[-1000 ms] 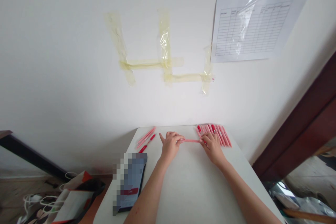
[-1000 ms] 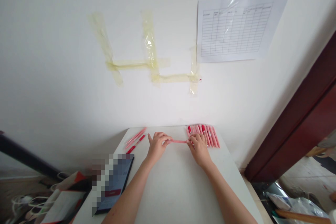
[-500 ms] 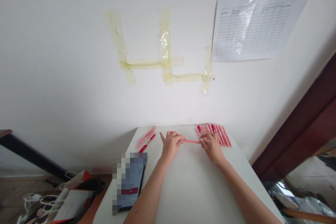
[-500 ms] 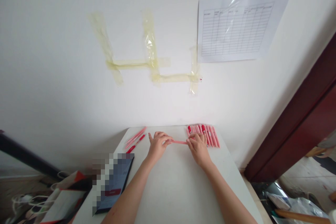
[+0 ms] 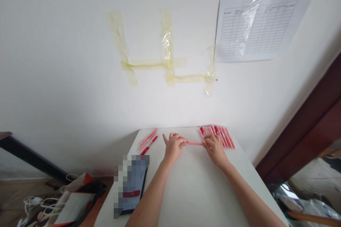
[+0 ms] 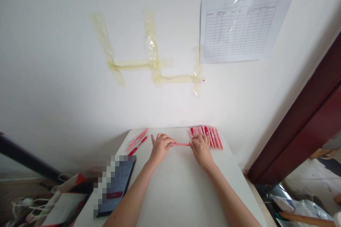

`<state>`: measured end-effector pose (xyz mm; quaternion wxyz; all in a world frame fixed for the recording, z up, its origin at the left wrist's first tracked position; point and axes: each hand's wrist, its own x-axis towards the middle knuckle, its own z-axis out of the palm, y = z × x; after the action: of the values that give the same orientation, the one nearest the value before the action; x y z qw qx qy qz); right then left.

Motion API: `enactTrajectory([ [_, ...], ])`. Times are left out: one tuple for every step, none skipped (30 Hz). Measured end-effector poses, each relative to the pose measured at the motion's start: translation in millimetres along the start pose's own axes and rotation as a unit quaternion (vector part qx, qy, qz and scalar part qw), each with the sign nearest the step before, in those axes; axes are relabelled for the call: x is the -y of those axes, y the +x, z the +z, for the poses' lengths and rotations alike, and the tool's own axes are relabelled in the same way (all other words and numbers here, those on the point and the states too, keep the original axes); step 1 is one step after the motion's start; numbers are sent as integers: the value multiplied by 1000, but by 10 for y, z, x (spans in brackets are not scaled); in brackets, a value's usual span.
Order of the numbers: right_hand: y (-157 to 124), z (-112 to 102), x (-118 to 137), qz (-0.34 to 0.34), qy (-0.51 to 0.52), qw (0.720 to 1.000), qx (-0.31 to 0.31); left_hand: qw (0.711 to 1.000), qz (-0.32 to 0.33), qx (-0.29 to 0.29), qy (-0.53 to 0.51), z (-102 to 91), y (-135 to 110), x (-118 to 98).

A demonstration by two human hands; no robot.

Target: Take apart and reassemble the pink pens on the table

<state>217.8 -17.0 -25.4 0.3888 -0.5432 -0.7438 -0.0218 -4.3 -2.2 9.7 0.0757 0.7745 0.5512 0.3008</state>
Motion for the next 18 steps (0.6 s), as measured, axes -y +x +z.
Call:
enactTrajectory([
  [-2,5,3,3,1,1000,2,1000,1,-2,1,7,2,7],
  [-4,11,5,5,1,1000,4,1000,2,-4,2,13,5,16],
  [-5,17,7,6,2,1000,5,1000,2,-7,4,18,7,24],
  [-7,23,7,6,2,1000,6,1000,3,-11,6,24,9,33],
  [-8,30,7,6,2,1000,7,1000,4,-14,7,28,11,40],
  [-10,36,5,6,3,1000,9,1000,5,-17,8,32,12,47],
  [-11,42,3,6,4,1000,11,1000,6,-19,8,35,12,52],
  [-12,46,0,7,6,1000,13,1000,8,-20,7,36,12,56],
  [-14,47,-3,10,9,1000,15,1000,9,-20,6,37,12,57],
  [-14,45,-5,12,11,1000,16,1000,10,-20,4,37,11,57],
  [-15,40,-7,15,12,1000,16,1000,10,-20,3,35,10,54],
  [-14,32,-7,17,12,1000,14,1000,10,-21,2,32,9,51],
  [-13,22,-7,17,11,1000,10,1000,9,-21,1,29,8,46],
  [-11,10,-4,16,9,1000,5,1000,8,-21,0,25,7,40],
  [-9,-1,-1,12,8,1000,0,1000,7,-21,-2,21,6,34],
  [-6,-12,5,5,6,1000,-4,1000,6,-21,-3,18,5,27],
  [-3,-19,12,-7,2,1000,-8,1000,5,-20,-5,15,3,20],
  [-1,-22,22,-23,-3,1000,-11,1000,6,-18,-7,14,0,13],
])
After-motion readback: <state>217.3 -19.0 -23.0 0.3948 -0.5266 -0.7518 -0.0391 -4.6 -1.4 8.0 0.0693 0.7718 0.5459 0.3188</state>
